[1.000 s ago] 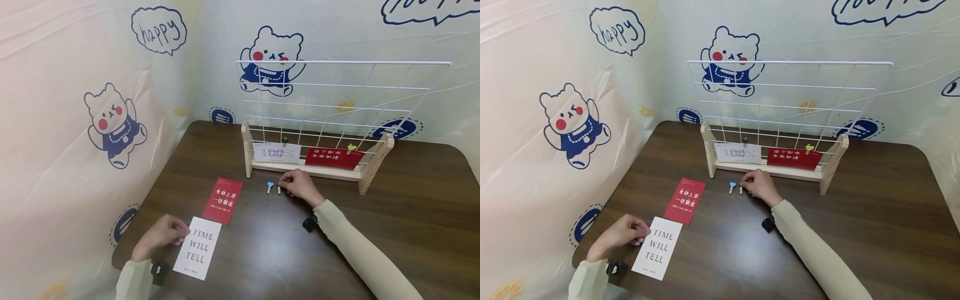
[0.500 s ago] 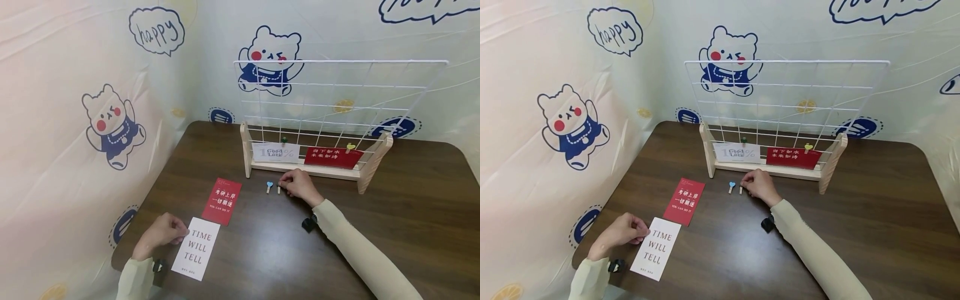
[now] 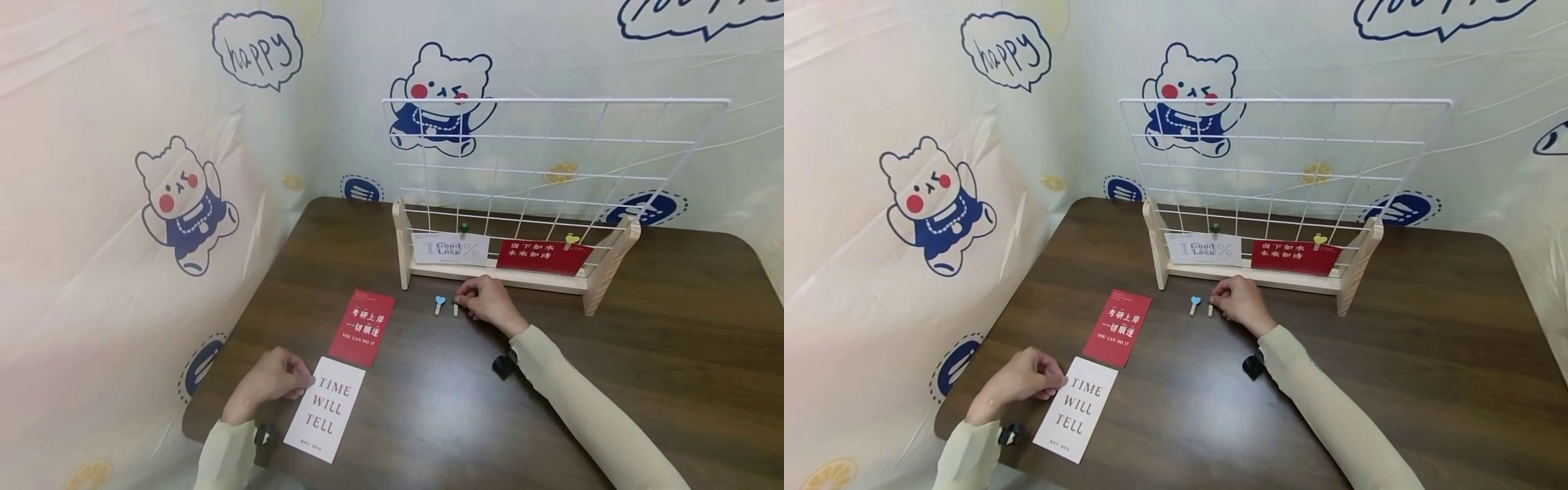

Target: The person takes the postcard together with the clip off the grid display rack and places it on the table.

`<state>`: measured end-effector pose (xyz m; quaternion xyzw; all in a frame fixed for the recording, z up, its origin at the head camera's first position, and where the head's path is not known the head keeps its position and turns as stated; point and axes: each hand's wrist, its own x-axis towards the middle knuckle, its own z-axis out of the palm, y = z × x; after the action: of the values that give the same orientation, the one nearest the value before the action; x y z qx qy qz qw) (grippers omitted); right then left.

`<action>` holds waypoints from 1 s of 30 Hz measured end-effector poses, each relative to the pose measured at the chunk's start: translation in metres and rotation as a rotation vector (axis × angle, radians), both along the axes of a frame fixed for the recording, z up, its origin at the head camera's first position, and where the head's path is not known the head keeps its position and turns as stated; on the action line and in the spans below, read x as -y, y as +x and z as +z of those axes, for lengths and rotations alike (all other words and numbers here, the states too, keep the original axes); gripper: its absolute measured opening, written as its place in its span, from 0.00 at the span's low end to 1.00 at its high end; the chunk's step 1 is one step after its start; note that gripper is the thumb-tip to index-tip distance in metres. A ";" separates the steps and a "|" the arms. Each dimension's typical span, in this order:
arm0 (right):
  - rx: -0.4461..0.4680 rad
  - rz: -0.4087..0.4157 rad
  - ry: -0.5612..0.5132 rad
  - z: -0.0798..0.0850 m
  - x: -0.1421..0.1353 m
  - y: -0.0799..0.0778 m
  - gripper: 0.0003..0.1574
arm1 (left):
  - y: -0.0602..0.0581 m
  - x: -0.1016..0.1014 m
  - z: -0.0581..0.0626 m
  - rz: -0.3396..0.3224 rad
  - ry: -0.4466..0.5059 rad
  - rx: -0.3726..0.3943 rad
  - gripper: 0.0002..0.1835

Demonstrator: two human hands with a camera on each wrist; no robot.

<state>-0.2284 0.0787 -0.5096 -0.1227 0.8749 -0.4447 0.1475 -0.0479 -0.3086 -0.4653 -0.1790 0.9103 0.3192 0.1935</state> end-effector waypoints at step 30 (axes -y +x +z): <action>-0.174 0.002 -0.042 0.018 -0.011 0.015 0.10 | -0.077 -0.059 0.022 -0.216 -0.049 -0.549 0.12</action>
<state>-0.2131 0.0900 -0.4917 -0.1650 0.8747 -0.4505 0.0688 -0.1253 -0.2491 -0.4431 0.0071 0.9498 0.3113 -0.0313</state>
